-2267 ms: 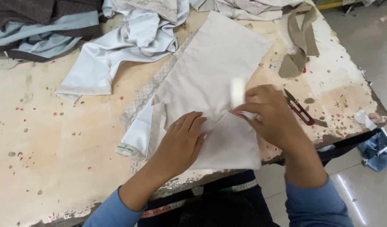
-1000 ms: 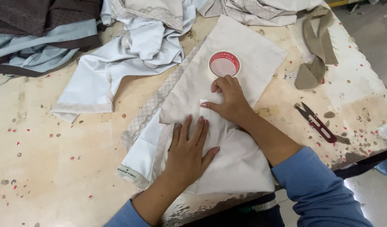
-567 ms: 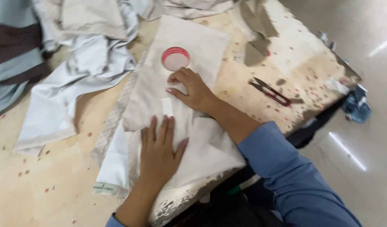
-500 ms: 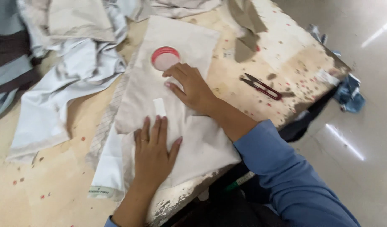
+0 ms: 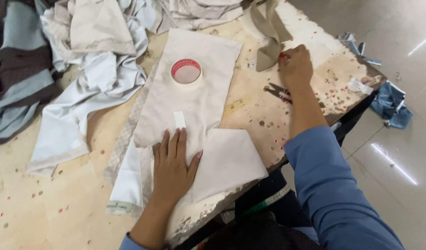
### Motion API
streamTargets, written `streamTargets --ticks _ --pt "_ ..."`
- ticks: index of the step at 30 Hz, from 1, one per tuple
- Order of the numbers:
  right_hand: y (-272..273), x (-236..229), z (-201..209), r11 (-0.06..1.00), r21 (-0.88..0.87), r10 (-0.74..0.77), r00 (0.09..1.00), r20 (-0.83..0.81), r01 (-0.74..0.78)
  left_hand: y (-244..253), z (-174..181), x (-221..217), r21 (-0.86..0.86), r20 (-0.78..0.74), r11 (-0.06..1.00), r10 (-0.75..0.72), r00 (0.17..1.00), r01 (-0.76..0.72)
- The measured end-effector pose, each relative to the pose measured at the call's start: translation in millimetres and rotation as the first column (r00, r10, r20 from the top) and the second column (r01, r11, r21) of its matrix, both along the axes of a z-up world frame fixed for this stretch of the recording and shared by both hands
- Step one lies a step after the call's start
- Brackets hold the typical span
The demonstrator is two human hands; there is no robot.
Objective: The person folds a white garment with lace detailing on a workbench, using a roll of tape and a red pen to mark or secure sections before completing the fold.
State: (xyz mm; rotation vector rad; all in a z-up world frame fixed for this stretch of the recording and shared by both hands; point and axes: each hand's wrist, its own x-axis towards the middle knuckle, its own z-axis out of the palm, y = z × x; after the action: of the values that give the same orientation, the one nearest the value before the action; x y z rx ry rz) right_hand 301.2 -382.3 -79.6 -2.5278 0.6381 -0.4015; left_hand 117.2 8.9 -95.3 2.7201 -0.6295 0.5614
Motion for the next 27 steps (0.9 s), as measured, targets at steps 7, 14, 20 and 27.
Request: streamTargets --ticks 7,14,20,27 --pt "-21 -68 36 0.958 -0.274 0.27 0.583 0.766 -0.084 0 41 -5 -0.376 0.001 0.924 -0.078 0.997 0.073" --pt "112 -187 96 0.334 0.109 0.666 0.316 0.675 -0.936 -18 61 -35 -0.605 -0.143 0.692 -0.58 0.802 0.393" --pt "153 -192 100 0.097 0.195 0.726 0.203 0.657 -0.976 -19 46 -36 -0.608 0.013 0.616 -0.623 0.782 0.501" --pt "150 -110 67 -0.106 0.476 0.765 0.235 0.6 -0.873 -12 31 -20 -0.47 0.07 0.836 -0.285 0.956 0.284"
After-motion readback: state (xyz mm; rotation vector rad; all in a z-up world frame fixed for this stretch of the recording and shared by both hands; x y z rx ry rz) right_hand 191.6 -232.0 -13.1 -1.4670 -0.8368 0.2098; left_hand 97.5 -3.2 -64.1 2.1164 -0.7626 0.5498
